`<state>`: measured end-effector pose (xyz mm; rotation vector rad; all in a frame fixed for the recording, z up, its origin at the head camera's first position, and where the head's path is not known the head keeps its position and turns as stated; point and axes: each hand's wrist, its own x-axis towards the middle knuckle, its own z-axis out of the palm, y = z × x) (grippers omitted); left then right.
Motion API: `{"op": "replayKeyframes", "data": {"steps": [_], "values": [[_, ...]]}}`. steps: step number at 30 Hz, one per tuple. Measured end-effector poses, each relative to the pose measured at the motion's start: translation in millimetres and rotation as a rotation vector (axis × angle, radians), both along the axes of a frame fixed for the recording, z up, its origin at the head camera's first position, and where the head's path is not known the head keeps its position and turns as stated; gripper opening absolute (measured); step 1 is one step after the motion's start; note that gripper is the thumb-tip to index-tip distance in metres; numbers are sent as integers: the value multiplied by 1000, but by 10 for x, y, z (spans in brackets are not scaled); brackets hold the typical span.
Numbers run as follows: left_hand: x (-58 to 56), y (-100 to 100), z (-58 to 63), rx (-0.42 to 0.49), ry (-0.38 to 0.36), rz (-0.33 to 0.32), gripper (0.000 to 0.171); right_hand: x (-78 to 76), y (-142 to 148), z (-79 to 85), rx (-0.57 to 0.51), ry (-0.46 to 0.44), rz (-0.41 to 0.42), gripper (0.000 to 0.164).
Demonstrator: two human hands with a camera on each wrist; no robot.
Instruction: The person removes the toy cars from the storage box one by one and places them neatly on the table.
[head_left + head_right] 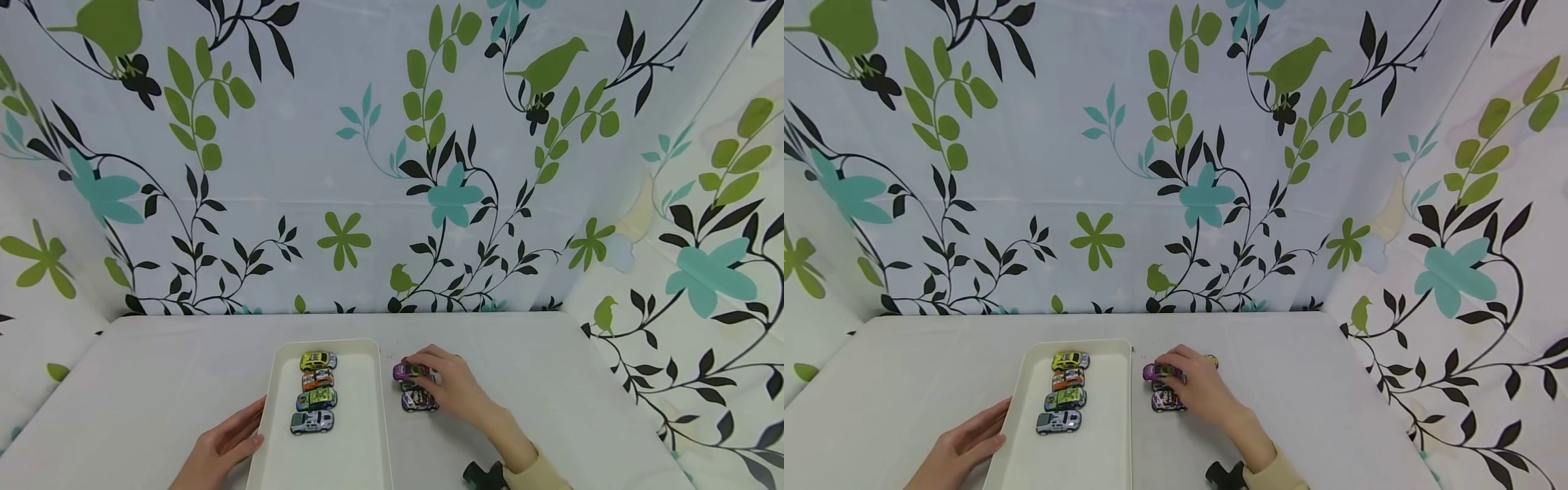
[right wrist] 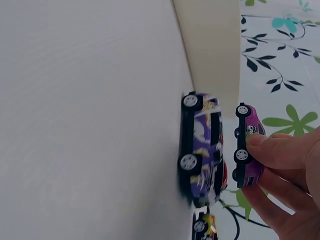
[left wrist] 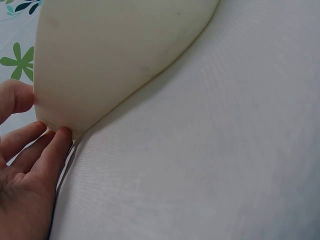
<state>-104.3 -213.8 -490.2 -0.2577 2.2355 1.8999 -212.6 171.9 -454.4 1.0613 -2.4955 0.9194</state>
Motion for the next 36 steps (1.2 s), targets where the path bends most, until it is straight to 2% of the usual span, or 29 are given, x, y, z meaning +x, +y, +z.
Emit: {"op": "replayKeyframes", "data": {"steps": [11,18,25,32,36], "values": [[0,-2,8,-10,-9,-19,71,42,285,-88,-9,22,-58,41],[4,-16,8,0,0,-29,71,18,402,-111,-16,48,-79,42],[-9,-34,20,-4,62,-57,69,-6,480,-85,-2,19,-114,40],[-6,-51,36,-43,27,-64,72,-54,548,-83,3,-8,-126,39],[15,-56,45,-48,20,-64,72,-60,582,-109,12,-44,-166,38]]}}
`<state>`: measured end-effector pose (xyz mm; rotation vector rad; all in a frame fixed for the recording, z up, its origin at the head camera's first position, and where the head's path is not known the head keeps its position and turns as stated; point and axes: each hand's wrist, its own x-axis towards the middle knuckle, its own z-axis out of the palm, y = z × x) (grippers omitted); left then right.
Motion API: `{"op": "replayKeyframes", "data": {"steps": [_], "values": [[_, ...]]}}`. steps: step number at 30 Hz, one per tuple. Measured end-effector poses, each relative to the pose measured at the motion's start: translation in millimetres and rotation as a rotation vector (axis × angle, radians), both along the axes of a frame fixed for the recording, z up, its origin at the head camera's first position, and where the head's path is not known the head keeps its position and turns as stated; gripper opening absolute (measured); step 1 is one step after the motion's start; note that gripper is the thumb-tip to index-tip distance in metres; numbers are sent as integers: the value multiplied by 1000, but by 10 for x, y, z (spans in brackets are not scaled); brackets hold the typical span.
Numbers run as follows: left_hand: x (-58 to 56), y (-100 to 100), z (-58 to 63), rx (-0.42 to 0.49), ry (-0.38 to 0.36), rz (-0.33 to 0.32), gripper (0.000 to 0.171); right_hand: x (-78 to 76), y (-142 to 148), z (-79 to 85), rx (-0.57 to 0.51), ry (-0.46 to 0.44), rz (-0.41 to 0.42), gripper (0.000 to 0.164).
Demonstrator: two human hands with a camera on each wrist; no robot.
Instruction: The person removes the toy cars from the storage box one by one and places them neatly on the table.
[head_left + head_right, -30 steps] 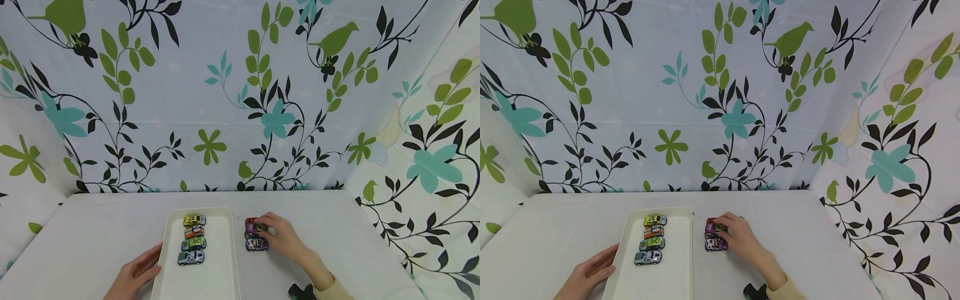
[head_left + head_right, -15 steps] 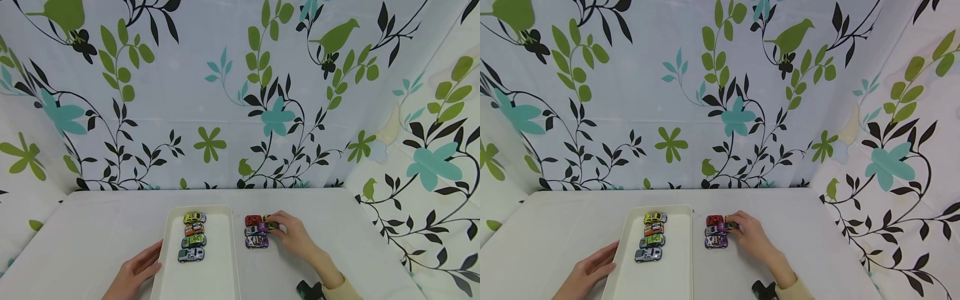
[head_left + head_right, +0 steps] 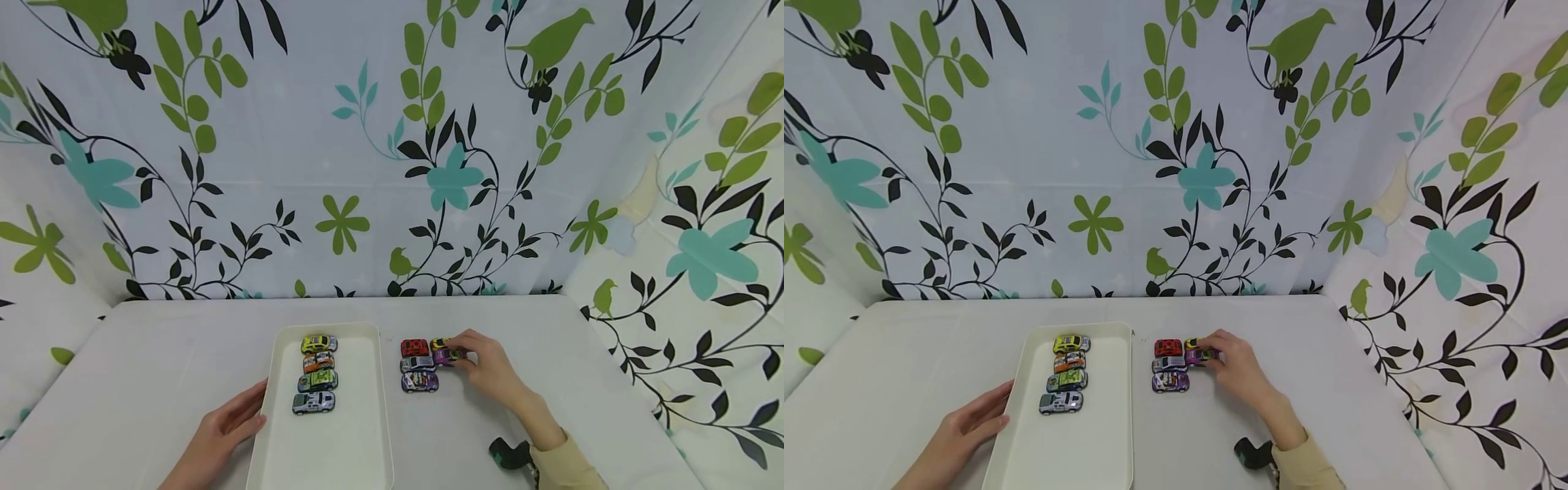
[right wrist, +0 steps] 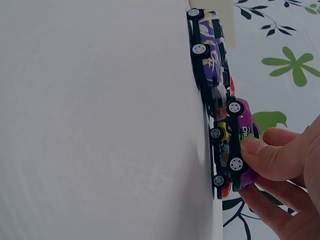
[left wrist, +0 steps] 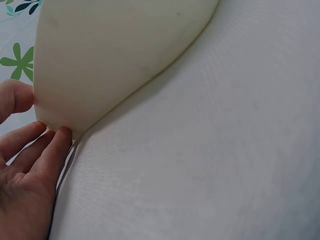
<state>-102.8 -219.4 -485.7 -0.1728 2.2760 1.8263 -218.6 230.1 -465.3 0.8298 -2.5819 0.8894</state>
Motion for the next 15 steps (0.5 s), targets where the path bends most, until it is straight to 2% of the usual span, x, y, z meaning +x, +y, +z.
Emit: {"op": "replayKeyframes", "data": {"steps": [3,9,15], "values": [[0,4,13,-6,-10,6,72,-11,23,-9,20,-23,-25,38],[7,8,21,-21,-21,12,71,-23,49,-33,36,-69,-5,39],[-2,9,16,-7,-1,1,72,-31,60,-36,38,-60,2,39]]}}
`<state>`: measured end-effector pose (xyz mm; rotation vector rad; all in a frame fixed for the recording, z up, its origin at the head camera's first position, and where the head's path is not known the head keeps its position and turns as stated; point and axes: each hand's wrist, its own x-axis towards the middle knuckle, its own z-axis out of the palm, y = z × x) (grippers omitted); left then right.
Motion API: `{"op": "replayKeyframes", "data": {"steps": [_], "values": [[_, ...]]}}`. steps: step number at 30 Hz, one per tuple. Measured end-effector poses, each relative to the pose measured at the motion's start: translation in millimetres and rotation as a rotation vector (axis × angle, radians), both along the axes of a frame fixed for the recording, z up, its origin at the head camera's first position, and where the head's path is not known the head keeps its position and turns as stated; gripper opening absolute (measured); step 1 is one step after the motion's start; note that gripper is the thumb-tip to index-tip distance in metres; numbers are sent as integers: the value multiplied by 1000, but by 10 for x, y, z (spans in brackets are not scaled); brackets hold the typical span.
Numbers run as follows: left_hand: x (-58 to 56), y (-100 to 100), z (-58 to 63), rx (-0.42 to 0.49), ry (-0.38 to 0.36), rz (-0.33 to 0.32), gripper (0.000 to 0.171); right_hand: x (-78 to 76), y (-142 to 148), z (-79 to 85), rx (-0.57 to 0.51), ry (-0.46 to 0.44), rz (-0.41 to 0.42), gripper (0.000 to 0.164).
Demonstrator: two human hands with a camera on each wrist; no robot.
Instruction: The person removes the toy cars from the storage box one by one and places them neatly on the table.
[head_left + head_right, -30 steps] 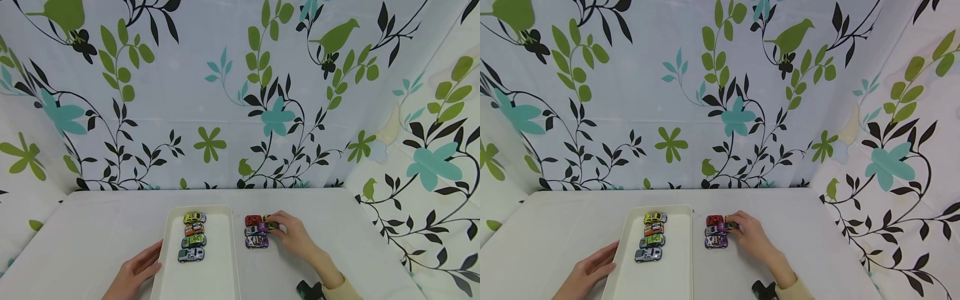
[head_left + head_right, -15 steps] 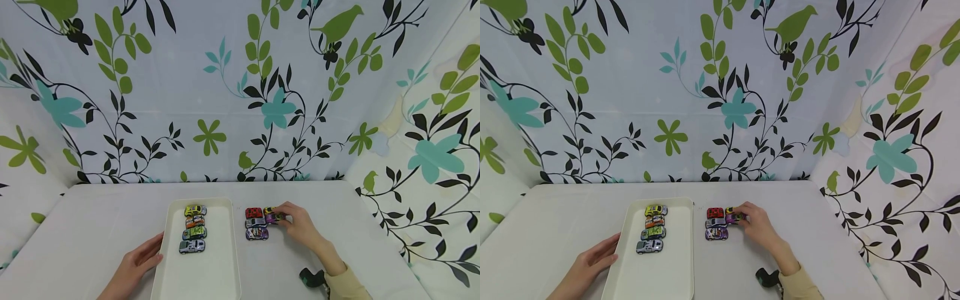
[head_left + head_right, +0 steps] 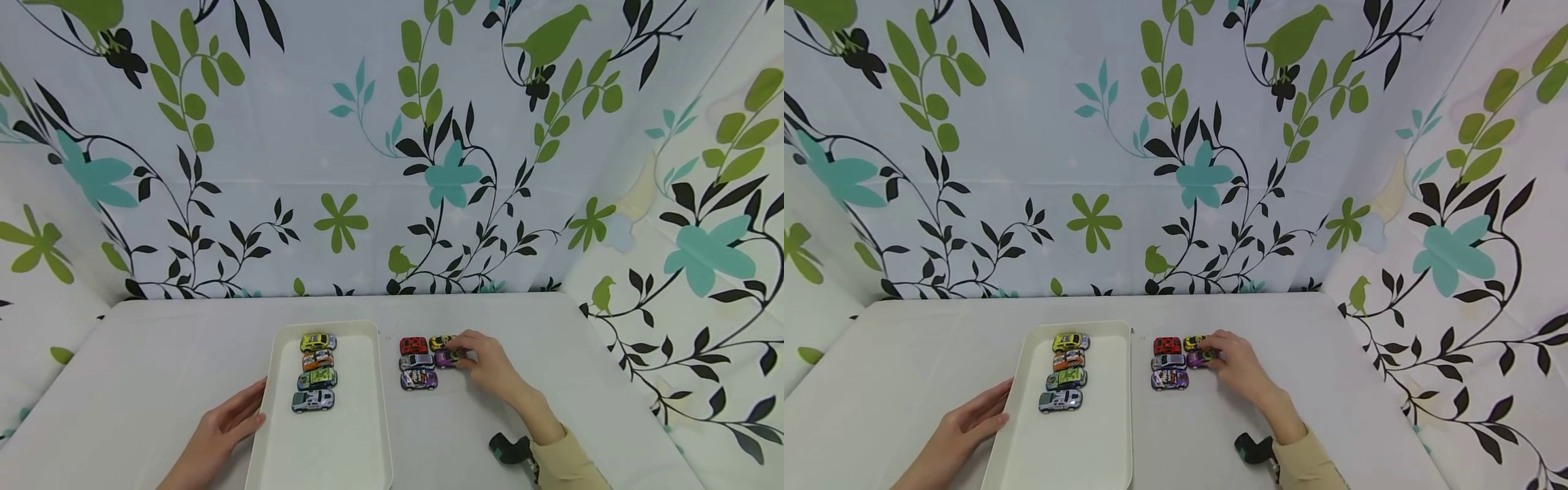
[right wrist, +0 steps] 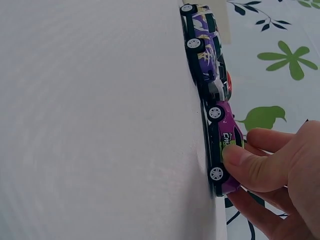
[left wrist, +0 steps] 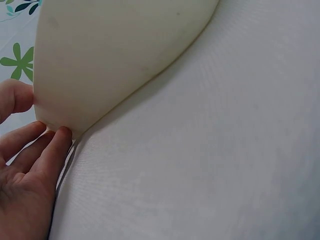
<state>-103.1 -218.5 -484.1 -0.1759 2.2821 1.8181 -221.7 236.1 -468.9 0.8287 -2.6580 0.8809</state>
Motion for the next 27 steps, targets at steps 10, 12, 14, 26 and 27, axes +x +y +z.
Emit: {"op": "replayKeyframes", "data": {"steps": [10,12,14,26,27], "values": [[-7,-14,15,26,44,-5,70,-31,-18,-8,23,4,-25,48],[-4,-16,19,28,55,-7,70,-25,-22,-13,22,19,-28,50],[1,-16,19,31,67,-8,69,-18,-23,-18,24,31,-30,52],[25,1,-13,47,35,3,70,54,-64,75,20,20,-29,46],[24,-1,-13,47,37,1,70,64,-85,96,15,28,-22,45]]}}
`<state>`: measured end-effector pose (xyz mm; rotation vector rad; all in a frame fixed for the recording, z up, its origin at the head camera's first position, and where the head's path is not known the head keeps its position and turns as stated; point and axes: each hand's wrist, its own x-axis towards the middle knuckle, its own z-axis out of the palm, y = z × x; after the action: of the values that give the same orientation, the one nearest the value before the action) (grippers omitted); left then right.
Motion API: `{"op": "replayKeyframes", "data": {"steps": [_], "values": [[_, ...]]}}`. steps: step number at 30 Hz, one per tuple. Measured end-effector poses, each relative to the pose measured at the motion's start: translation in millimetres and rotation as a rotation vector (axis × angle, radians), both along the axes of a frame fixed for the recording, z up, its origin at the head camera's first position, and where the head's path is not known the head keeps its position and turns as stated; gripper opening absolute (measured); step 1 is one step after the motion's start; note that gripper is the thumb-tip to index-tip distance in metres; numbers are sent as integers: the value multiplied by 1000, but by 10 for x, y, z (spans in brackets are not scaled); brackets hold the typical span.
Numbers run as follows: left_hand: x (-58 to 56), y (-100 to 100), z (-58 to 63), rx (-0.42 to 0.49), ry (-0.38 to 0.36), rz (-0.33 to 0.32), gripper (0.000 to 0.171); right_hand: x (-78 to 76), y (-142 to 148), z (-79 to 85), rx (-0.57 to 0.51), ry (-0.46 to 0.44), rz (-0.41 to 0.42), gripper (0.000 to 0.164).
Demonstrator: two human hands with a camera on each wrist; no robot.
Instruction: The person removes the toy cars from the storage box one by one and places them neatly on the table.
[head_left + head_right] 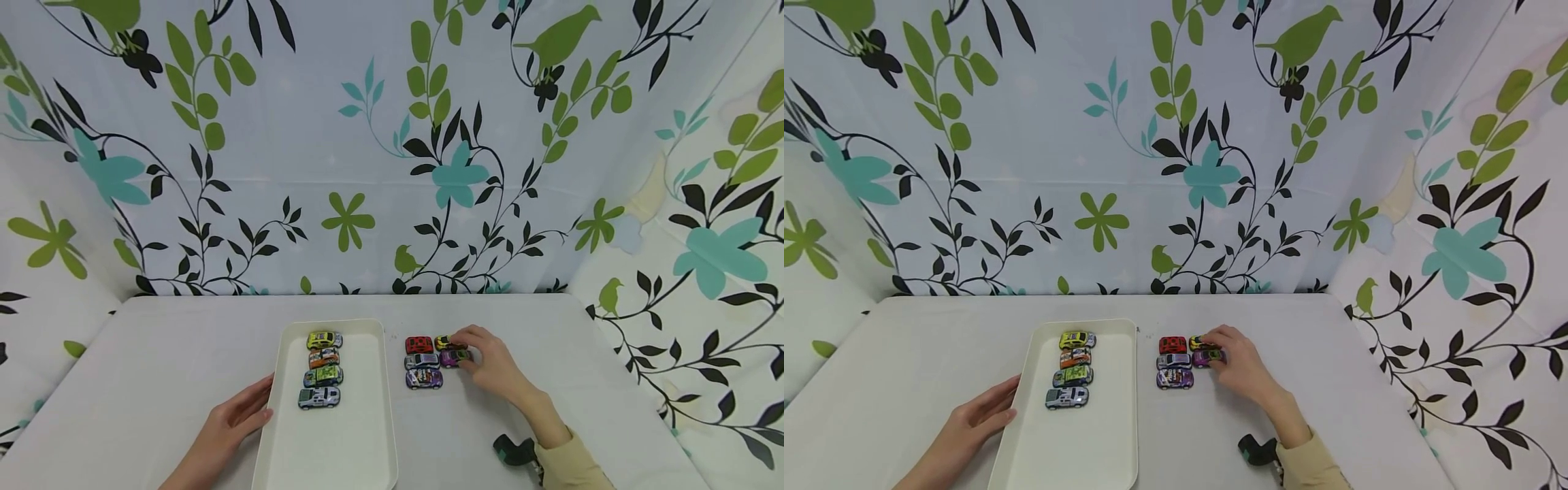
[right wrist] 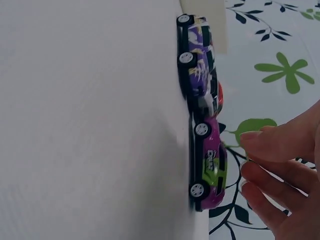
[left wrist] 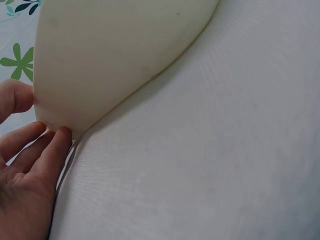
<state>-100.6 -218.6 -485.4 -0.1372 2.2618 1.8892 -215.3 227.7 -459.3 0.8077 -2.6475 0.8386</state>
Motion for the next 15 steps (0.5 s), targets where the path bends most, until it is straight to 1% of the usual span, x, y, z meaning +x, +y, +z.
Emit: {"op": "replayKeyframes", "data": {"steps": [3,7,13,15], "values": [[-2,8,-7,1,10,-8,69,61,-70,87,-13,15,21,42],[-4,7,0,-7,22,-10,69,133,-221,224,-27,8,62,39],[23,-9,-16,-7,60,-15,67,203,-475,410,-41,1,131,36],[24,-12,-14,-2,54,-15,67,223,-562,456,-46,0,154,34]]}}
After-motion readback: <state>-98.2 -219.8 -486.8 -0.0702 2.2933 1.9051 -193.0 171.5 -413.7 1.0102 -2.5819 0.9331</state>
